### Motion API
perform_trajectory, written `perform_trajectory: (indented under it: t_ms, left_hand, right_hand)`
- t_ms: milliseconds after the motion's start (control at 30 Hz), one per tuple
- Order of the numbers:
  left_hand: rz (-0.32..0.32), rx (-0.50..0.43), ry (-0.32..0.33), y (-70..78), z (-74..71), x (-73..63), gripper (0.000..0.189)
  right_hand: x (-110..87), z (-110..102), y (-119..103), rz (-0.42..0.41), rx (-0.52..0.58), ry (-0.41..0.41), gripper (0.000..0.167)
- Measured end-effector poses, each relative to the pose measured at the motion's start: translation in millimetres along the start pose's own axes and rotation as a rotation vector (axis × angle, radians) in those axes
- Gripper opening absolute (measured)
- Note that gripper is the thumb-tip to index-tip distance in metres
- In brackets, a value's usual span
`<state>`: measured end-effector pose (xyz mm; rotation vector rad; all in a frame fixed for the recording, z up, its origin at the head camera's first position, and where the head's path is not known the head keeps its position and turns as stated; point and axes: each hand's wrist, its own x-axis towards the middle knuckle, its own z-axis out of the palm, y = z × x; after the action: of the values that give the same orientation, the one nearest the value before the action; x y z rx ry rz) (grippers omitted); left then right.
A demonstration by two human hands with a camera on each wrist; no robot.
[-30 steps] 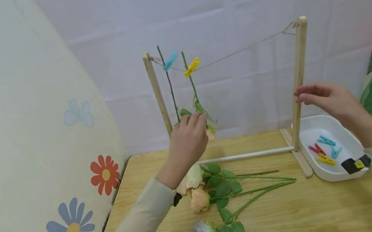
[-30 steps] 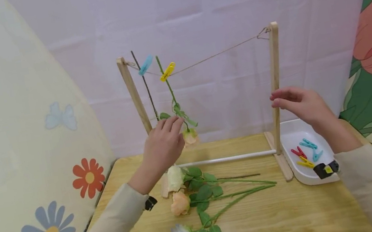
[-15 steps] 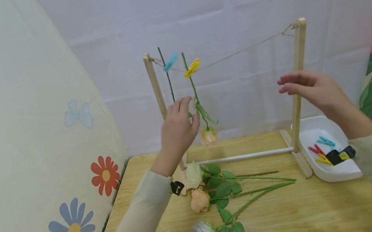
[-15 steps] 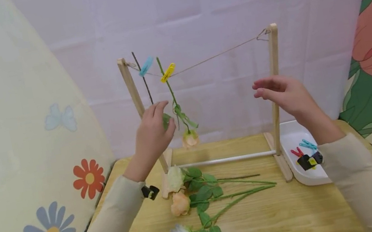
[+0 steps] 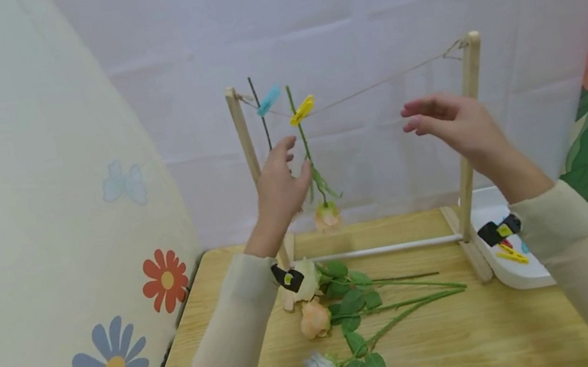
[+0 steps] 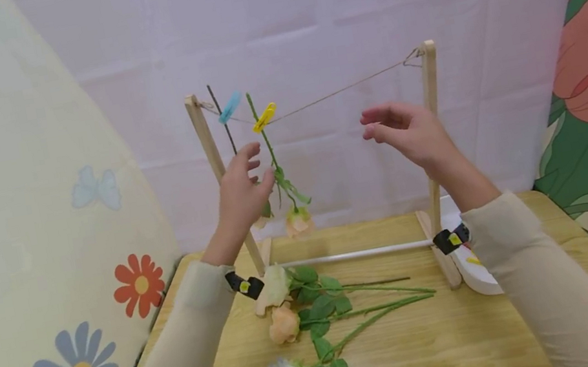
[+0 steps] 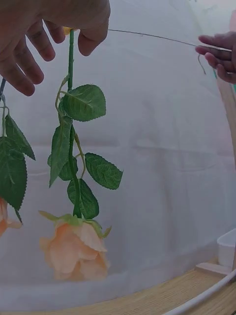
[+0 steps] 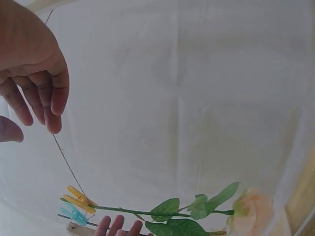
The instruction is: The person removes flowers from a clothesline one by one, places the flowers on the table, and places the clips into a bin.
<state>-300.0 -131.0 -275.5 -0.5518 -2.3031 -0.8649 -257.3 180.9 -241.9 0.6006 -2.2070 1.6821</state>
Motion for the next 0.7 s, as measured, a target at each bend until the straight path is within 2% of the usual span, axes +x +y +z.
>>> perform_trajectory:
  t_ms: [200, 433, 700]
  left_hand:
    - [-0.123, -0.197, -0.048, -2.9, 1.1, 10.8, 0.053]
    - [-0.206, -0.378, -0.073, -4.2, 6.4, 15.7, 0.057]
    - [-0.237, -0.492, -0.010, -4.4, 12.6, 18.1, 0.050]
  right_hand:
    - [19.2, 14, -9, -0.025, 0.090, -0.003, 0.037]
    - [39.4, 35, -19, -0.057, 0.309, 0.011, 0.029]
    - [58.1, 59, -32, -0.050, 0.262, -0.005, 0.037]
